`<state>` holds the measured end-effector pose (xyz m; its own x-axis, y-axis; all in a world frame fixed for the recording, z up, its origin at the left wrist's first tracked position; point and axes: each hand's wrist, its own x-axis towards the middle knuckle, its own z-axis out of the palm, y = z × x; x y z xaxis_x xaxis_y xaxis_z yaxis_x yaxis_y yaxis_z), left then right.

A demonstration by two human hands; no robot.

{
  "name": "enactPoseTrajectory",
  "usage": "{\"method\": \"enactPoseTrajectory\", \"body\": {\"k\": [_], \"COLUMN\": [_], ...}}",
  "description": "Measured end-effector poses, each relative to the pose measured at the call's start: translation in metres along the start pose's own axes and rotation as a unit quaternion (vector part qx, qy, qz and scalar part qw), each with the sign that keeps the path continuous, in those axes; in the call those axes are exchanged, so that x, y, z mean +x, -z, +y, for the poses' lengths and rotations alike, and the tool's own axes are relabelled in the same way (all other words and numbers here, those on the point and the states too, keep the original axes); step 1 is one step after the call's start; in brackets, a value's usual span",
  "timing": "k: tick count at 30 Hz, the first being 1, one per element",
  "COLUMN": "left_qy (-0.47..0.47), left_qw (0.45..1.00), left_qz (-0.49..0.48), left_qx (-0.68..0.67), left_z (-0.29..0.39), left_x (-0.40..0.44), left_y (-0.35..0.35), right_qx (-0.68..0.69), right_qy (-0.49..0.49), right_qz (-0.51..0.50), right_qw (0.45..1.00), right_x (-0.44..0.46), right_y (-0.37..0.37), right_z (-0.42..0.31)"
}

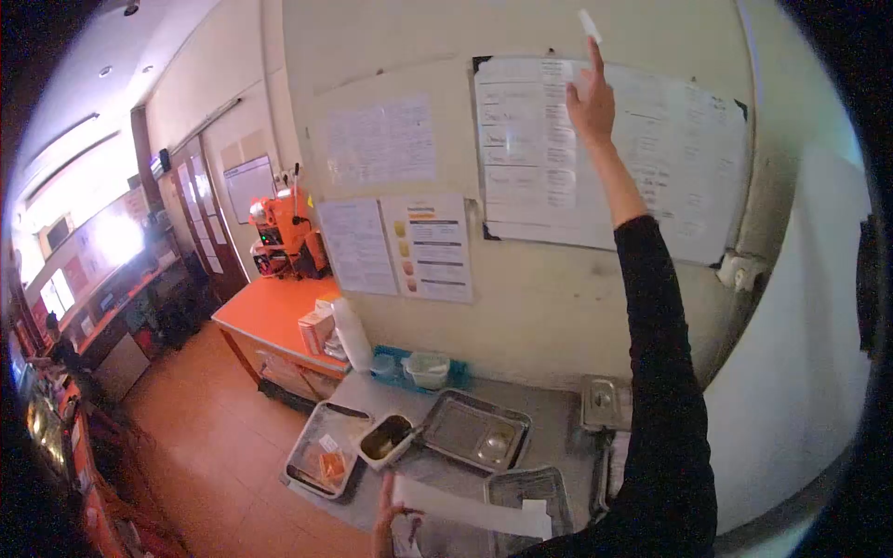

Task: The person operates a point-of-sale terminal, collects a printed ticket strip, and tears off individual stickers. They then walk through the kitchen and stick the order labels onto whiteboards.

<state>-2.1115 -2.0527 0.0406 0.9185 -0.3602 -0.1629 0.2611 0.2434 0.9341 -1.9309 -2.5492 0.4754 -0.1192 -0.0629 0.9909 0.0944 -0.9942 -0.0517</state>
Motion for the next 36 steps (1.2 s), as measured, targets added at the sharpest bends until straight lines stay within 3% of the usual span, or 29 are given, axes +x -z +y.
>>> {"method": "enactPoseTrajectory", "body": {"k": [5,7,8,10,11,13,14,16,17,18,20,21,23,25,27,29,31,32,33,34,35,36], "left_qy": [0.019,0.016,0.015,0.014,0.011,0.004,0.001,-0.010,-0.015,-0.020,-0.022,-0.022,-0.034,-0.065,-0.170,-0.295,-0.230,-0.247,-0.257,-0.257,-0.241,-0.234], "left_qw": [0.998,0.997,0.996,0.994,0.993,0.989,0.987,0.979,0.973,0.963,0.933,0.919,0.909,0.913,0.960,0.940,0.865,0.911,0.943,0.943,0.945,0.946], "left_qz": [-0.003,0.003,0.006,0.011,0.013,0.013,0.012,0.005,0.000,-0.007,-0.028,-0.034,-0.046,-0.057,-0.065,0.030,-0.176,-0.111,-0.043,-0.044,-0.049,-0.052], "left_qx": [-0.061,-0.079,-0.089,-0.110,-0.121,-0.146,-0.161,-0.204,-0.231,-0.268,-0.358,-0.391,-0.412,-0.399,-0.213,-0.169,-0.409,-0.311,-0.208,-0.208,-0.215,-0.219], "left_z": [0.002,0.003,0.003,0.006,0.006,0.008,0.009,0.013,0.015,0.016,0.021,0.024,0.030,0.034,0.025,0.000,0.028,0.007,0.002,-0.004,0.002,0.009], "left_x": [0.001,0.004,0.006,0.009,0.010,0.012,0.011,0.011,0.009,0.006,0.007,0.007,0.009,0.008,0.012,0.015,0.002,0.012,0.015,0.016,0.013,0.010], "left_y": [-0.014,-0.017,-0.019,-0.022,-0.023,-0.028,-0.030,-0.035,-0.038,-0.040,-0.048,-0.055,-0.069,-0.081,-0.082,-0.077,-0.088,-0.069,-0.064,-0.061,-0.065,-0.069], "right_qx": [-0.127,-0.150,-0.148,0.131,0.128,0.398,0.398,0.480,0.523,0.563,0.517,0.512,0.553,0.570,0.556,0.553,0.547,0.545,0.504,0.456,0.455,0.442], "right_qy": [-0.044,0.068,0.068,-0.137,-0.138,-0.131,-0.134,-0.188,-0.162,-0.135,-0.134,-0.141,-0.145,-0.157,-0.187,-0.184,-0.176,-0.173,-0.101,-0.028,-0.029,0.014], "right_qz": [-0.039,0.082,0.080,-0.022,-0.025,-0.031,-0.033,-0.051,-0.104,-0.156,-0.200,-0.273,-0.468,-0.631,-0.702,-0.670,-0.636,-0.637,-0.603,-0.558,-0.557,-0.485], "right_qw": [0.990,0.983,0.983,0.982,0.982,0.907,0.907,0.855,0.830,0.800,0.821,0.802,0.673,0.502,0.404,0.460,0.515,0.517,0.610,0.693,0.694,0.754], "right_x": [0.022,0.029,0.031,0.035,0.038,0.050,0.049,0.044,0.034,0.016,-0.051,-0.086,-0.154,-0.207,-0.251,-0.298,-0.324,-0.327,-0.325,-0.323,-0.316,-0.303], "right_y": [-0.022,-0.033,-0.035,-0.029,-0.029,-0.033,-0.030,-0.001,0.011,0.026,0.049,0.067,0.114,0.158,0.185,0.196,0.202,0.206,0.214,0.218,0.216,0.206], "right_z": [-0.015,-0.004,0.003,0.013,0.028,0.060,0.067,0.050,0.037,0.014,-0.078,-0.121,-0.195,-0.248,-0.280,-0.296,-0.306,-0.308,-0.310,-0.311,-0.308,-0.299]}}
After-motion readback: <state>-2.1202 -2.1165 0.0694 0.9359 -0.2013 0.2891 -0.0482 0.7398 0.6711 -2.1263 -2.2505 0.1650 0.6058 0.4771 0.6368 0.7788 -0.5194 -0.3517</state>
